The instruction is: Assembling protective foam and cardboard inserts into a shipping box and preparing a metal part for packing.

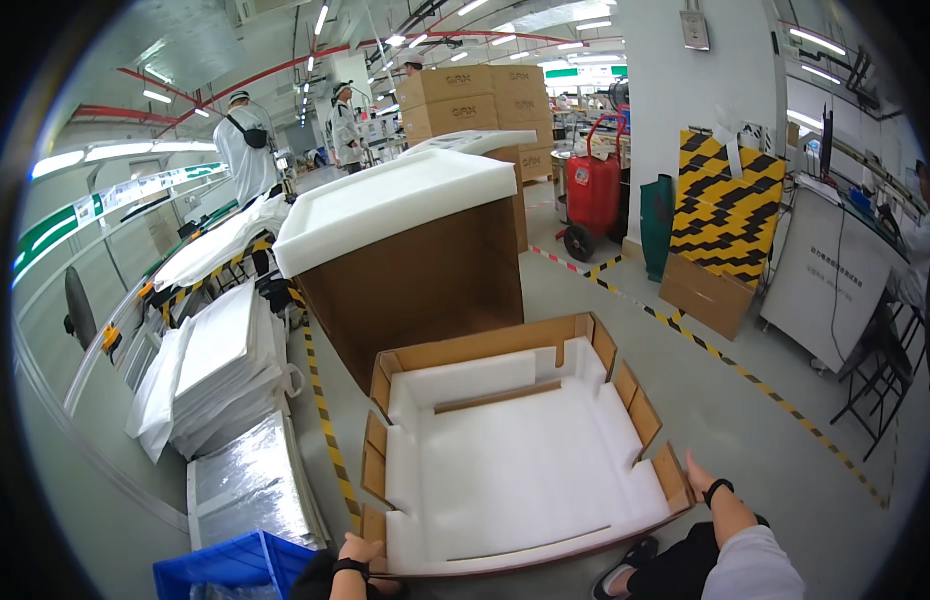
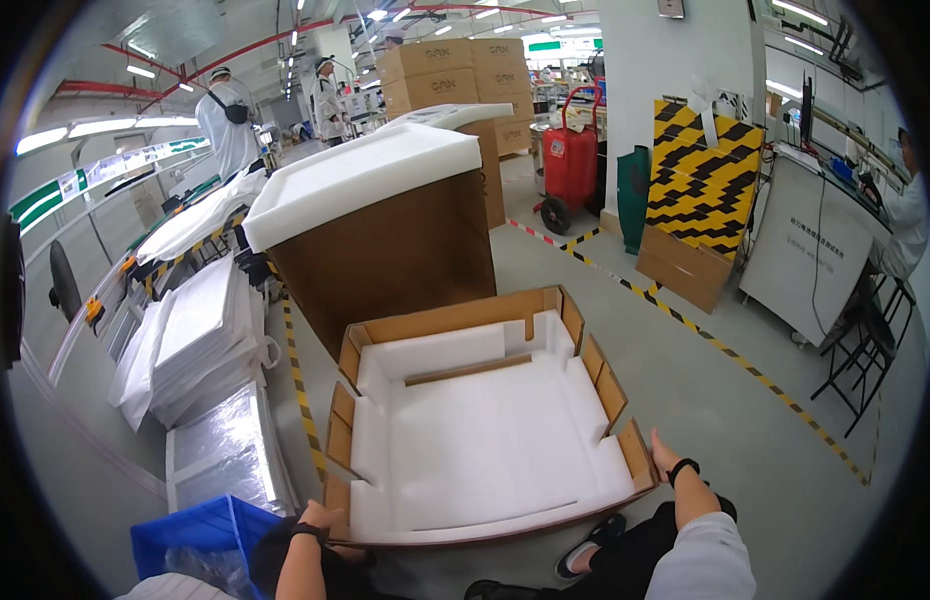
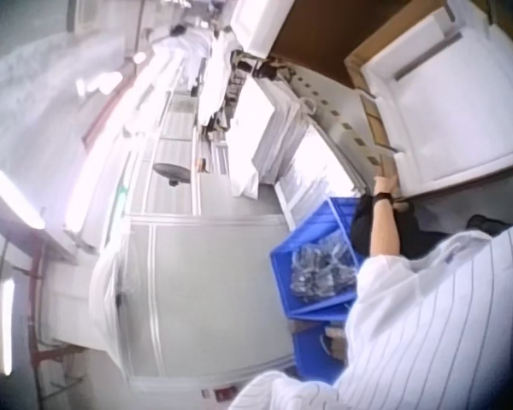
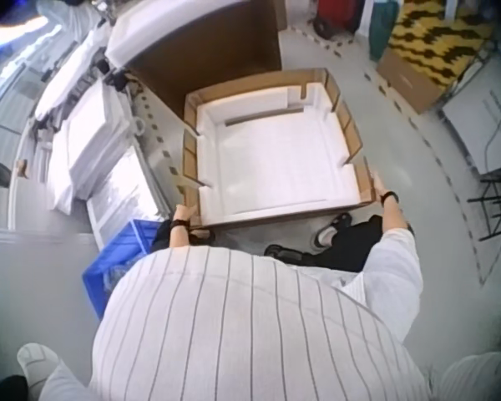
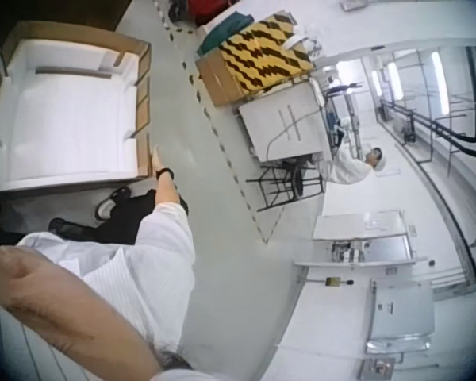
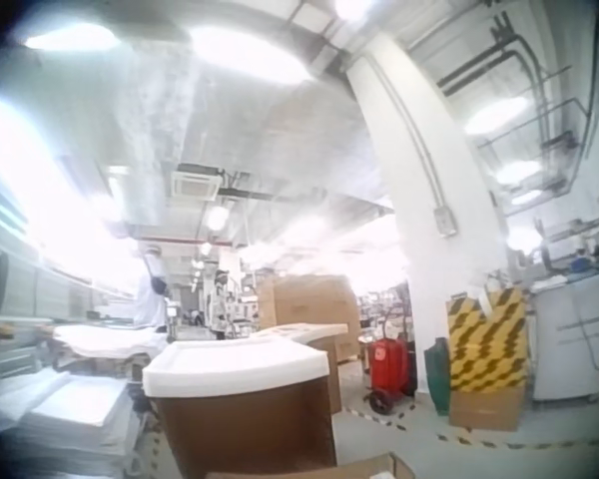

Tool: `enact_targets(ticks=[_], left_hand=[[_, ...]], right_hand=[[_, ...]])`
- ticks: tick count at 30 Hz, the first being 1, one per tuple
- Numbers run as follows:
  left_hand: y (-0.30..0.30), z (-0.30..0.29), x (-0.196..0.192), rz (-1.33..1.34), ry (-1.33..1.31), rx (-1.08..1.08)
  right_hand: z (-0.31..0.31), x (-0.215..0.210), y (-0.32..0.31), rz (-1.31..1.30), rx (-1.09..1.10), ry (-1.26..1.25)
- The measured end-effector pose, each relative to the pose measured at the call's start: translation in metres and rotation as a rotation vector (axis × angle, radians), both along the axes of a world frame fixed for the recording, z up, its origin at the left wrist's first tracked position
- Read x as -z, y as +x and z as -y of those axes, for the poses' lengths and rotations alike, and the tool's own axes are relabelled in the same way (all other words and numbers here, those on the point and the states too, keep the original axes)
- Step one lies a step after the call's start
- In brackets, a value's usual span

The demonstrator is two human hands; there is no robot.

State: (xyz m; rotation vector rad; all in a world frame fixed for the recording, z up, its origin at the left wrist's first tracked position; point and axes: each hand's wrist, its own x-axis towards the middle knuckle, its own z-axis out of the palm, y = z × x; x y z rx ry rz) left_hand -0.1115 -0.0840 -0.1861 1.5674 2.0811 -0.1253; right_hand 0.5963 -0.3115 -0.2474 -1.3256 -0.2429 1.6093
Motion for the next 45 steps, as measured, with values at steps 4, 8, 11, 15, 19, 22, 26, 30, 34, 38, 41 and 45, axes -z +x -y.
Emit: enact_targets(ticks=[4, 8, 11, 15, 19, 22, 26, 30, 34, 38, 41, 45], left_hand=[[-0.023, 0.004, 0.022, 0.086, -0.187, -0.070], [-0.025, 0.013, 0.039, 0.000, -0.090, -0.094], [0.003, 0.025, 0.022, -0.093, 0.027, -0.148], [0.013, 0.034, 0.017, -0.163, 0.106, -0.219], [0.015, 0.033, 0.017, -0.172, 0.125, -0.214], [0.007, 0.030, 0.019, -0.166, 0.108, -0.218], [-0.020, 0.018, 0.023, -0.183, 0.078, -0.224], [-0.021, -0.008, -0.006, -0.200, 0.142, -0.152], [0.007, -0.022, -0.025, -0.182, 0.175, -0.029], [0.076, -0.043, -0.004, 0.014, 0.094, 0.116], [0.129, -0.047, 0.034, 0.281, 0.049, 0.136], [0.197, -0.034, 0.067, 0.551, 0.037, 0.348]], right_hand=[[0.005, 0.008, -0.007, 0.149, 0.009, -0.183], [0.014, 0.032, -0.014, 0.173, 0.013, -0.211], [0.012, 0.038, -0.013, 0.184, 0.014, -0.223], [0.007, 0.043, -0.016, 0.194, -0.006, -0.208], [0.004, 0.051, -0.015, 0.194, -0.008, -0.196], [0.004, 0.052, -0.014, 0.200, 0.000, -0.193], [-0.001, 0.044, -0.006, 0.235, 0.002, -0.159], [-0.016, 0.009, 0.014, 0.317, 0.062, -0.080], [-0.012, -0.074, 0.055, 0.434, 0.115, 0.068], [0.027, -0.179, 0.111, 0.570, 0.117, 0.279], [0.018, -0.315, 0.068, 0.895, 0.086, 0.187], [-0.002, -0.439, -0.007, 1.053, 0.249, 0.139]])
